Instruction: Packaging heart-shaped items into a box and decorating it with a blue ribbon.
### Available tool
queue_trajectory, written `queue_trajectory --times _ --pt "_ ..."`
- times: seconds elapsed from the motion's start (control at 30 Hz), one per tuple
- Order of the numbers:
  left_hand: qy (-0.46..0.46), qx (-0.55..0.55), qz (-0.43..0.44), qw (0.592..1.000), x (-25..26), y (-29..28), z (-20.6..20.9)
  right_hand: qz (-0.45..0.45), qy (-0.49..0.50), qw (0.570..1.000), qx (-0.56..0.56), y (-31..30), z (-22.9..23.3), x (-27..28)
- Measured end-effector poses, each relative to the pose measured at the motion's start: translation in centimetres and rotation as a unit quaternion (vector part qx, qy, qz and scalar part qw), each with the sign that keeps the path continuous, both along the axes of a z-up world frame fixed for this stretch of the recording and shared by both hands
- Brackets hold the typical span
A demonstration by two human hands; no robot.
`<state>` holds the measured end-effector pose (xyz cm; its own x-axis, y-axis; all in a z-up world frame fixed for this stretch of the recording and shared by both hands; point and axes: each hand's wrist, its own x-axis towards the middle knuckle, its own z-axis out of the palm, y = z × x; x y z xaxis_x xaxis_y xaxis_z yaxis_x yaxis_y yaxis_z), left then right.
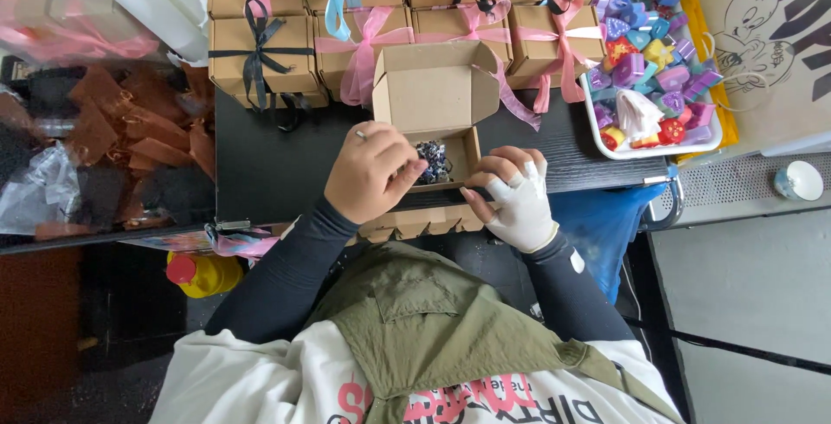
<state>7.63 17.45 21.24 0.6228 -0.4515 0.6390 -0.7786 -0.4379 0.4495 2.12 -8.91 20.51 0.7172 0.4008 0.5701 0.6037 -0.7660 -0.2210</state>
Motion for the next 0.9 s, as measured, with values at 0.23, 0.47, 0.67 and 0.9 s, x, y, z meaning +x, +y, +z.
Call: queue_trajectory --times 0.23,0.47,0.67,0.9 --pt "-0.086 0.069 -0.1 0.989 0.8 0.8 -1.0 0.066 0.008 0.996 -0.062 3.1 1.8 2.1" --pt "-0.046 0.149 -0.091 0.984 0.7 0.8 -2.4 0.06 0.067 0.987 -0.135 4.5 0.5 2.7" --pt "-0.021 0.152 -0.075 0.985 1.0 0.9 -2.3 0.045 0.088 0.977 -0.188 2.5 1.3 3.2" --pt "-0.063 0.136 -0.056 0.987 0.9 -0.5 -0.4 0.108 0.05 0.986 -0.12 -0.4 1.9 4.5"
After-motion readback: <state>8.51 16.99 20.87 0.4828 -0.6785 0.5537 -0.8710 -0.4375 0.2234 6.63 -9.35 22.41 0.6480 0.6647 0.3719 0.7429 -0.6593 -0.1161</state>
